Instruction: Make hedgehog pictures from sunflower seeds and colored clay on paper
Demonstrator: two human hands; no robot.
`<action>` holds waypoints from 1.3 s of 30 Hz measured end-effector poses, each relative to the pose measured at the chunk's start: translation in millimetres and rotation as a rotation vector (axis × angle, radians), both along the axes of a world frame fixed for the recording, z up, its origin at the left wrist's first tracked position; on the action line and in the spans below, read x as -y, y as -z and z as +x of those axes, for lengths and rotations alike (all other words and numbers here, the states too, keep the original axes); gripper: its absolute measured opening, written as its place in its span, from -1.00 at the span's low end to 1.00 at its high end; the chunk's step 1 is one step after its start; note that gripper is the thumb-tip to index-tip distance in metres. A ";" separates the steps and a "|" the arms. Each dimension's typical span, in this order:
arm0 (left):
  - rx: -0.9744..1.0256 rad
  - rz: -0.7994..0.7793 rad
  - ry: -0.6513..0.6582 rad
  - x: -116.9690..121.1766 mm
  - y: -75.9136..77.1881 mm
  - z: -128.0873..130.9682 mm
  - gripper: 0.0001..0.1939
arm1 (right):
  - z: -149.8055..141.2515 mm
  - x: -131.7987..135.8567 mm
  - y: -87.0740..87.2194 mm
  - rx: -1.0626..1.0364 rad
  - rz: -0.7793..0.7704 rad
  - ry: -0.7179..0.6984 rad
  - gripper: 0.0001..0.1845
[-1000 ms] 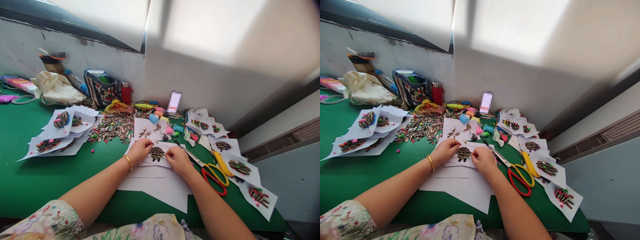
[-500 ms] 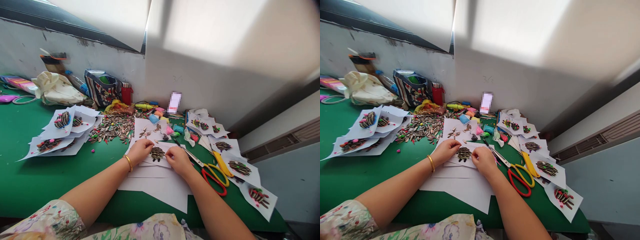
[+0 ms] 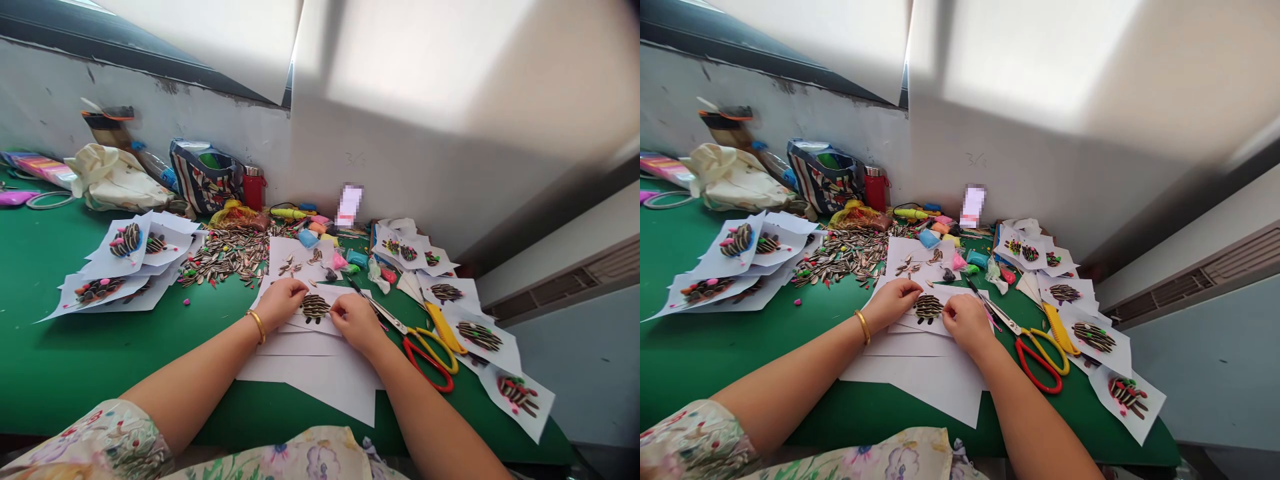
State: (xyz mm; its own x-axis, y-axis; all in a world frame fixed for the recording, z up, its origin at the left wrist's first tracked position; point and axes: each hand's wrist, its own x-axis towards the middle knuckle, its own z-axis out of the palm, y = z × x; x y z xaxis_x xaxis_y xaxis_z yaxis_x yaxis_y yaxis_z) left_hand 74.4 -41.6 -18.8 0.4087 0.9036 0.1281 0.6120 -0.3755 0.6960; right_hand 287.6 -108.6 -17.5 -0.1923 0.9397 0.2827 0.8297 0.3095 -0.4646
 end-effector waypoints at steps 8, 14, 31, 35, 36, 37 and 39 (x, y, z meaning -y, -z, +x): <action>-0.001 0.004 -0.009 1.8 -2.0 0.3 -0.74 | -3.3 0.5 1.7 0.053 -0.015 0.023 -0.91; 0.002 0.003 -0.001 1.7 -2.6 0.4 -0.73 | -7.7 1.0 -0.9 0.122 -0.052 0.059 -0.90; -0.021 0.007 0.000 1.8 -4.2 0.6 -0.71 | -12.1 -0.6 1.5 0.159 -0.047 0.075 -0.88; -0.023 0.004 -0.007 1.9 -4.2 0.5 -0.73 | -10.1 -1.1 2.2 0.132 -0.044 0.065 -0.88; -0.019 0.004 -0.007 1.9 -4.1 0.4 -0.73 | -8.5 -1.4 2.1 0.118 -0.047 0.055 -0.89; -0.014 0.004 -0.006 2.0 -3.9 0.3 -0.73 | -6.4 -1.8 1.8 0.100 -0.053 0.043 -0.91; -0.005 0.004 -0.002 1.9 -3.0 0.1 -0.73 | -0.9 -3.0 1.3 0.059 -0.069 0.019 -0.95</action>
